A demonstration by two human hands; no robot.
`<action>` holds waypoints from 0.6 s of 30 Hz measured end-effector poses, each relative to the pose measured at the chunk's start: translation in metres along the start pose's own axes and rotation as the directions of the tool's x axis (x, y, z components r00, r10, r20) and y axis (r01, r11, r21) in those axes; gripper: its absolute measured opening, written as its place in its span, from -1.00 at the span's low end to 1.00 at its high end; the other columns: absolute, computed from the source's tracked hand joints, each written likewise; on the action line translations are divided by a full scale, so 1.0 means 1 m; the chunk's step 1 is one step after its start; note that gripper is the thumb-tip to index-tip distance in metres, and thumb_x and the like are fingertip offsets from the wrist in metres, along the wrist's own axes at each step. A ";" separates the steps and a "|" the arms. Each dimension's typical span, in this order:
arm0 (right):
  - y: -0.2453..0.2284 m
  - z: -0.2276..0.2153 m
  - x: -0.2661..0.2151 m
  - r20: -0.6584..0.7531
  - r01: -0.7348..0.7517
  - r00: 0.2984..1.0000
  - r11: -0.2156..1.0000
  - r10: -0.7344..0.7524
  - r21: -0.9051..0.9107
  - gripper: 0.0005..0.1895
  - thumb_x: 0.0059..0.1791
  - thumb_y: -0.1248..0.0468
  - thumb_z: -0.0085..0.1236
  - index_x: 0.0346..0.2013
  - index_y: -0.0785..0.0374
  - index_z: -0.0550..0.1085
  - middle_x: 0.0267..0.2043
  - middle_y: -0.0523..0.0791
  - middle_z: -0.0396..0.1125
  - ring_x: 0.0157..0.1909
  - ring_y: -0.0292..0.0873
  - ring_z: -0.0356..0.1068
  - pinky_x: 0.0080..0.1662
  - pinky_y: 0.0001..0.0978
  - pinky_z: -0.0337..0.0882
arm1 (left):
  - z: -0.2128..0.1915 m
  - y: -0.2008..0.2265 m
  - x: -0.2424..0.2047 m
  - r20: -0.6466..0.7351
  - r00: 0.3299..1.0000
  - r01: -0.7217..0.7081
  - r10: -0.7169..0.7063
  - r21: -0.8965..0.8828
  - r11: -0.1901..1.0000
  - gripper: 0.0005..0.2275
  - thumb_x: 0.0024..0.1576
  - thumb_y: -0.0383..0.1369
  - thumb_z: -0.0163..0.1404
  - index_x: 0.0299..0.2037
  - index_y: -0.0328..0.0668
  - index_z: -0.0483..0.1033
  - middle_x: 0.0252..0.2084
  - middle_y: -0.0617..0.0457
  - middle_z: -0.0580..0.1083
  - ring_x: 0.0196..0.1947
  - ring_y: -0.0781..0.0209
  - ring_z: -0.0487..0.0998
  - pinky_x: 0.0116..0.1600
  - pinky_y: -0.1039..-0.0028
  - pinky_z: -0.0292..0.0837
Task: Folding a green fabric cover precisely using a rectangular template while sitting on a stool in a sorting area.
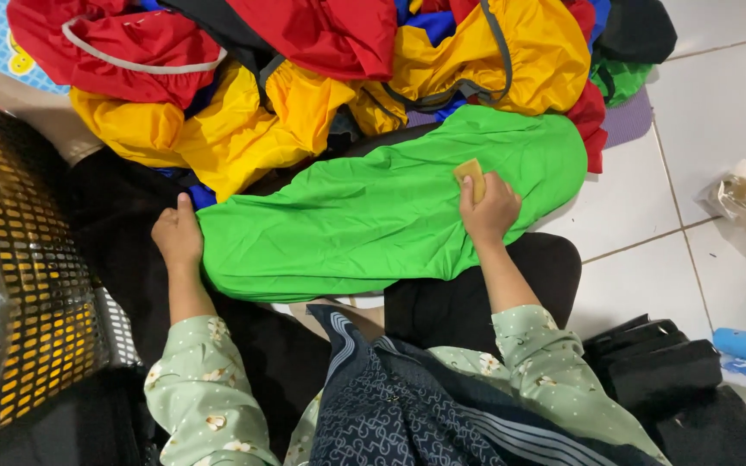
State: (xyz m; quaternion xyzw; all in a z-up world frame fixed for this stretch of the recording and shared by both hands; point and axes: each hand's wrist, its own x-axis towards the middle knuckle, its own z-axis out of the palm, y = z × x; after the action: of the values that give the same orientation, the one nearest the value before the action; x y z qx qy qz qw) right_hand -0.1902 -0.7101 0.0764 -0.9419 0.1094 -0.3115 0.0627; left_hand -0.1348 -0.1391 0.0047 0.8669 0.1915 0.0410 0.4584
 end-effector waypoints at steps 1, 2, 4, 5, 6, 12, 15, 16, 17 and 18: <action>-0.001 -0.001 0.000 -0.001 0.006 1.000 1.000 -0.006 -0.002 -0.68 0.02 -0.06 0.20 -0.42 0.04 0.39 -0.59 -0.19 0.21 -0.45 -0.06 0.39 -0.32 -0.21 0.30 | 0.002 -0.005 0.001 -0.147 0.988 -0.037 0.046 0.058 0.998 -0.44 0.46 -0.04 -0.01 -0.43 -0.47 0.47 -0.40 -0.39 0.46 -0.17 -0.36 0.53 0.02 0.05 0.36; -0.001 -0.003 0.000 -0.002 0.009 1.000 1.000 -0.009 -0.006 -0.67 0.03 -0.06 0.20 -0.42 0.04 0.38 -0.59 -0.19 0.21 -0.45 -0.06 0.39 -0.32 -0.21 0.31 | 0.005 -0.009 0.002 -0.285 0.953 -0.069 0.101 0.121 0.990 -0.44 0.44 -0.10 0.00 -0.50 -0.50 0.42 -0.45 -0.44 0.43 -0.19 -0.42 0.53 0.01 0.03 0.36; -0.002 -0.003 0.000 -0.004 0.004 1.000 1.000 -0.005 -0.010 -0.67 0.03 -0.07 0.19 -0.42 0.04 0.38 -0.59 -0.19 0.21 -0.44 -0.06 0.39 -0.32 -0.21 0.30 | 0.002 -0.008 -0.004 -0.430 0.891 -0.081 0.143 0.160 0.984 -0.48 0.41 -0.18 0.03 -0.57 -0.47 0.40 -0.54 -0.35 0.39 -0.31 -0.37 0.52 -0.05 0.08 0.40; -0.002 -0.003 0.000 -0.002 0.005 1.000 1.000 -0.005 -0.015 -0.67 0.03 -0.07 0.18 -0.43 0.03 0.38 -0.58 -0.20 0.21 -0.44 -0.06 0.39 -0.31 -0.21 0.29 | 0.001 -0.007 -0.007 -0.564 0.806 -0.083 0.181 0.196 0.977 -0.51 0.37 -0.26 0.06 -0.63 -0.43 0.38 -0.62 -0.26 0.34 -0.43 -0.33 0.51 -0.11 0.13 0.43; -0.003 -0.004 0.000 -0.008 -0.004 1.000 1.000 0.004 -0.016 -0.67 0.03 -0.07 0.18 -0.43 0.03 0.38 -0.58 -0.20 0.21 -0.44 -0.06 0.39 -0.31 -0.21 0.29 | -0.003 0.006 -0.015 -0.561 0.806 -0.094 0.191 0.198 0.976 -0.51 0.37 -0.26 0.06 -0.63 -0.43 0.38 -0.62 -0.26 0.34 -0.43 -0.33 0.51 -0.11 0.13 0.43; -0.004 -0.004 0.001 -0.010 -0.011 1.000 1.000 0.011 0.006 -0.68 0.02 -0.07 0.16 -0.43 0.05 0.39 -0.58 -0.20 0.21 -0.46 -0.06 0.38 -0.34 -0.20 0.27 | -0.012 0.040 -0.051 -0.681 0.668 -0.196 0.301 0.229 0.953 -0.40 0.41 -0.42 0.01 -0.81 -0.13 0.20 -0.72 0.04 0.06 -0.59 0.05 0.21 -0.25 0.44 0.38; -0.004 -0.002 0.001 -0.035 -0.002 0.999 1.000 0.001 -0.024 -0.66 0.01 -0.11 0.16 -0.41 0.04 0.39 -0.57 -0.20 0.21 -0.45 -0.05 0.38 -0.35 -0.17 0.28 | -0.013 0.059 -0.076 -0.655 0.650 -0.210 0.385 0.332 0.920 -0.45 0.38 -0.45 0.04 -0.78 -0.31 0.30 -0.67 -0.11 0.10 -0.53 -0.18 0.33 -0.27 0.26 0.38; -0.004 -0.001 0.001 -0.041 0.005 0.999 1.000 -0.006 -0.027 -0.65 0.01 -0.12 0.15 -0.41 0.04 0.39 -0.57 -0.20 0.22 -0.45 -0.06 0.39 -0.35 -0.17 0.29 | -0.012 0.065 -0.087 -0.640 0.642 -0.227 0.422 0.367 0.902 -0.46 0.37 -0.49 0.04 -0.77 -0.33 0.29 -0.65 -0.09 0.11 -0.53 -0.17 0.32 -0.27 0.29 0.39; -0.003 0.000 0.000 -0.047 0.011 0.999 0.999 -0.013 -0.031 -0.65 0.00 -0.13 0.14 -0.41 0.05 0.40 -0.56 -0.21 0.24 -0.44 -0.06 0.39 -0.35 -0.17 0.29 | -0.012 0.071 -0.097 -0.623 0.633 -0.245 0.459 0.401 0.883 -0.47 0.37 -0.53 0.04 -0.76 -0.36 0.28 -0.63 -0.08 0.12 -0.54 -0.16 0.32 -0.26 0.32 0.39; -0.003 0.001 0.000 -0.047 -0.002 0.999 0.999 0.000 -0.035 -0.65 0.00 -0.13 0.14 -0.41 0.05 0.40 -0.56 -0.21 0.24 -0.44 -0.06 0.39 -0.35 -0.17 0.29 | -0.011 0.067 -0.100 -0.614 0.636 -0.255 0.467 0.404 0.878 -0.47 0.37 -0.53 0.04 -0.76 -0.36 0.28 -0.63 -0.08 0.12 -0.54 -0.16 0.32 -0.26 0.32 0.39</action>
State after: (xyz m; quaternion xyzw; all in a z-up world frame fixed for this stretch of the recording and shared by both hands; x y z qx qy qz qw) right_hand -0.1888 -0.7068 0.0759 -0.9351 0.1168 -0.3316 0.0439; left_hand -0.2104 -0.2020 0.0759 0.8623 0.1738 0.4282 0.2069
